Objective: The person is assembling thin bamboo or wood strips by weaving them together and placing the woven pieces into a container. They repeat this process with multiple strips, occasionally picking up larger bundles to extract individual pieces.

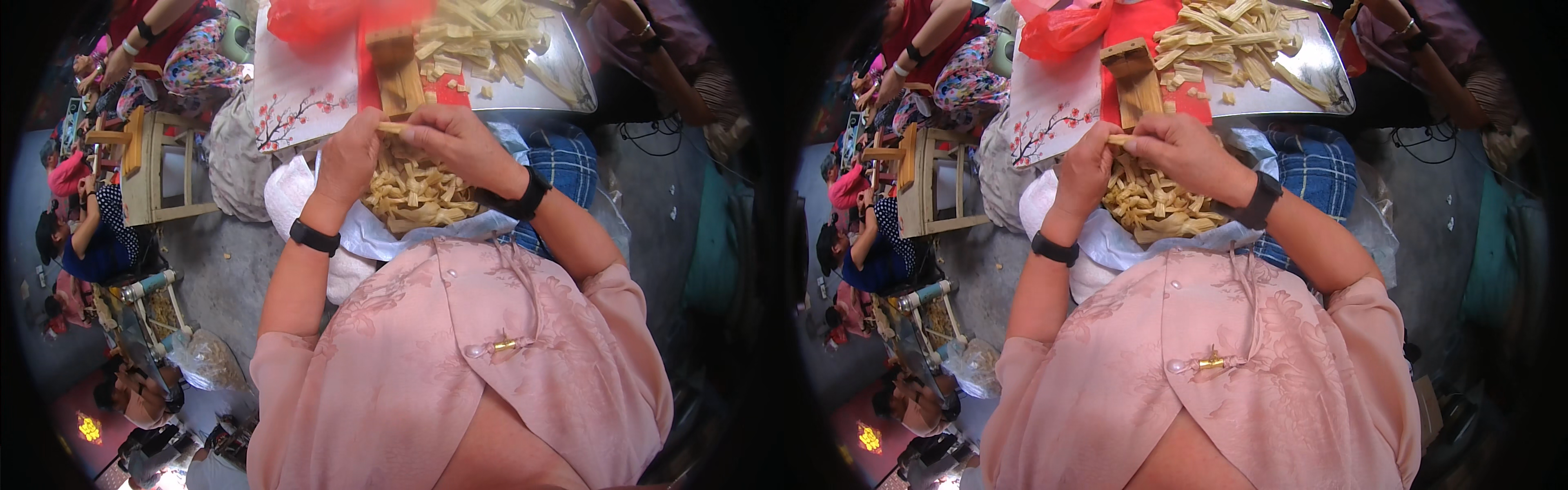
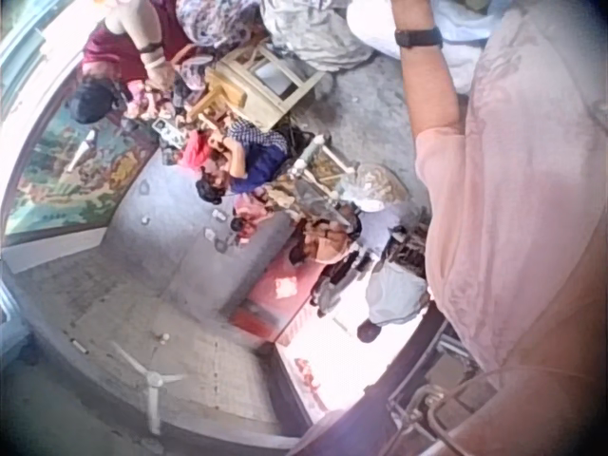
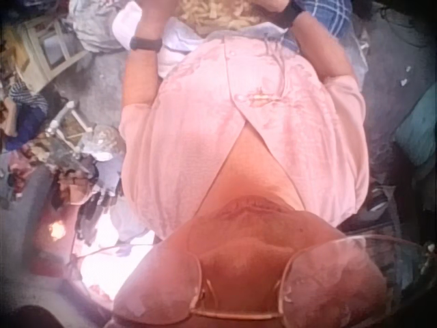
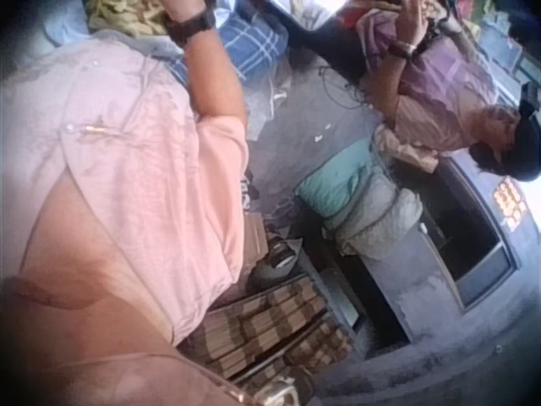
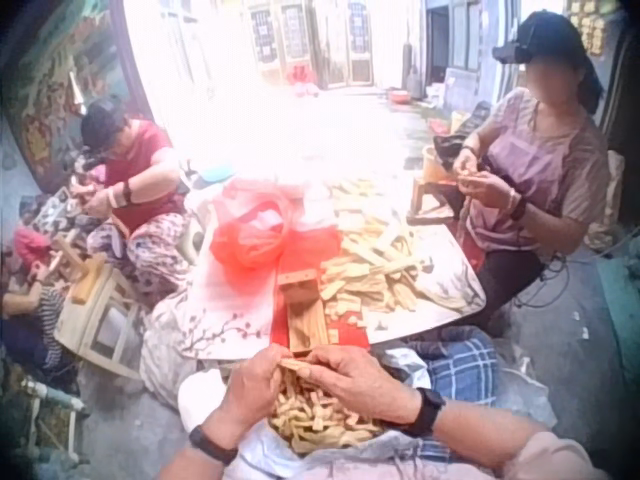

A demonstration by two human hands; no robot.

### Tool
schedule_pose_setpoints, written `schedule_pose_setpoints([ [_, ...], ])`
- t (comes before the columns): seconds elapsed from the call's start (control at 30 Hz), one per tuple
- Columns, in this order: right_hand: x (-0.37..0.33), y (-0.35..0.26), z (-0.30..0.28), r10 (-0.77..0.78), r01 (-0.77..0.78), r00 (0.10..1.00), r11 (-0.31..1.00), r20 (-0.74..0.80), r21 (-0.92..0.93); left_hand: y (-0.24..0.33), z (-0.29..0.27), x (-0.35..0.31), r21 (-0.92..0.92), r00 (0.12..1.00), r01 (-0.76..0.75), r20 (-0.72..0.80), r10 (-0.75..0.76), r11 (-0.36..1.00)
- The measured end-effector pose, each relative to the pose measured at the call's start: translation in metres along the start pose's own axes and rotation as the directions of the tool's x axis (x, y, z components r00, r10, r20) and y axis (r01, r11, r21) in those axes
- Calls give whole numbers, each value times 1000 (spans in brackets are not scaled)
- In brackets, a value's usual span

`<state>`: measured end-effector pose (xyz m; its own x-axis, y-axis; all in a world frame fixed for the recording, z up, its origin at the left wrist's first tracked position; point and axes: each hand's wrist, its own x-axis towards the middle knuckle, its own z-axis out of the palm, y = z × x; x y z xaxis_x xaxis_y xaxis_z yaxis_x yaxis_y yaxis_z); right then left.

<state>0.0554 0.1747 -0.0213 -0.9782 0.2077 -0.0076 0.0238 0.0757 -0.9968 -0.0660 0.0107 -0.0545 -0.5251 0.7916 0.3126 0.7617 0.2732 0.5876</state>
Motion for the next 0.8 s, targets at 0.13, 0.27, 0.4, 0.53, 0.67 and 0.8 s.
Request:
schedule_pose_setpoints([
  [0.13,22,25,-23,-33,10,988,990,-153,-144,1,2,14,-768,915,398,288,-284,502],
  [0.27,34,40,-34,-5,-34,984,975,-176,-220,-6,2,26,-773,908,406,283,-308,487],
  [0.4,46,33,-32,-45,-5,979,970,-197,-242,-12,3,41,-637,917,391,206,-342,664],
  [0.53,58,38,-24,-217,118,942,928,-257,-354,-19,6,49,-610,882,455,207,-424,649],
  [0.67,56,45,-25,-69,-43,978,859,-199,-510,-34,16,48,-223,942,336,58,-331,915],
  [0.8,39,33,-24,-240,13,946,703,-220,-711,-19,4,20,-49,978,196,-65,-199,979],
])
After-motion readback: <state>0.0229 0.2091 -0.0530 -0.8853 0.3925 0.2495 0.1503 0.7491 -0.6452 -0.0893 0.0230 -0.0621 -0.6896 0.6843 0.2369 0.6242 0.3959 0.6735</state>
